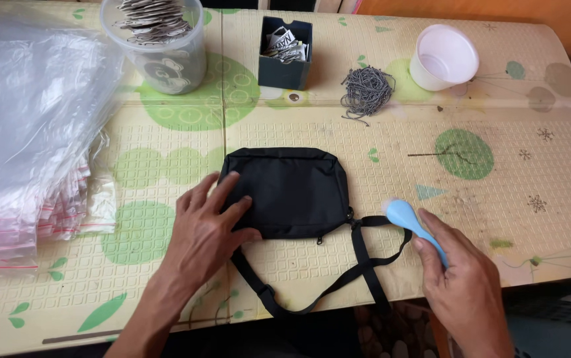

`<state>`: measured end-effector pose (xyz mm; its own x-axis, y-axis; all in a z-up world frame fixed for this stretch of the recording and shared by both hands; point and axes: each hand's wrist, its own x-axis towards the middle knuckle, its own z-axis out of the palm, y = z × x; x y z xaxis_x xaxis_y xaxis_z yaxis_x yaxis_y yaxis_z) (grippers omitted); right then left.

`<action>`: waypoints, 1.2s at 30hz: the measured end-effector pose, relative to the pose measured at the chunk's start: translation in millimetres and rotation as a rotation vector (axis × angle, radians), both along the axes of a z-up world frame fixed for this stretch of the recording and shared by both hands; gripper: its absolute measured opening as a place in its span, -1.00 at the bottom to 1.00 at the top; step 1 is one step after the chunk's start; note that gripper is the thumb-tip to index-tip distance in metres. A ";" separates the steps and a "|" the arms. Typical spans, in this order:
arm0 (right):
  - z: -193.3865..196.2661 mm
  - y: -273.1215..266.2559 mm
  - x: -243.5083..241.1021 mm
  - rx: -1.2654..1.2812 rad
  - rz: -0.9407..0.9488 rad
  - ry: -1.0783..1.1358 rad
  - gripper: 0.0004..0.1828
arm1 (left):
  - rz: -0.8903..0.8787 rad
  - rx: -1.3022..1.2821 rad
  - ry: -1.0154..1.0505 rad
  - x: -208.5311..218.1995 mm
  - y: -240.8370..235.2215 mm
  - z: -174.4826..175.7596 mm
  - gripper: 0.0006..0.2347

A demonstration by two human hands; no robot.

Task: The person cleans a black shoulder bag using a light blue plastic spoon, scrubbing the surface and edges. They then place a white paper label on the bag and smooth it down with the spoon before adjusting the bag's strap.

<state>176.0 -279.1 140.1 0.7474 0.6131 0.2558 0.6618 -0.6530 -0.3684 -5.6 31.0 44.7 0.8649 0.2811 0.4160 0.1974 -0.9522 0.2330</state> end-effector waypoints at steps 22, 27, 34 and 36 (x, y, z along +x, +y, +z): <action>-113.5 98.0 -26.7 0.165 -0.027 0.108 -0.40 | -0.241 -0.030 -0.120 33.2 15.9 -17.2 -0.90; -113.7 108.3 -27.4 0.310 -0.044 0.053 -0.64 | -0.213 -0.023 -0.247 34.3 16.7 -26.4 -0.87; -105.8 86.0 -28.0 0.122 0.090 0.058 -0.70 | -0.263 -0.043 -0.158 28.7 18.6 -17.8 -0.90; -99.9 81.3 -20.8 -0.032 0.074 0.038 -0.84 | -0.278 -0.039 -0.140 30.0 20.5 -17.3 -0.91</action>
<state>155.2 -197.9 40.2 0.7083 0.6747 0.2075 0.6947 -0.6144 -0.3740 24.4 51.5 27.4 0.8457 0.0601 0.5302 -0.1060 -0.9549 0.2773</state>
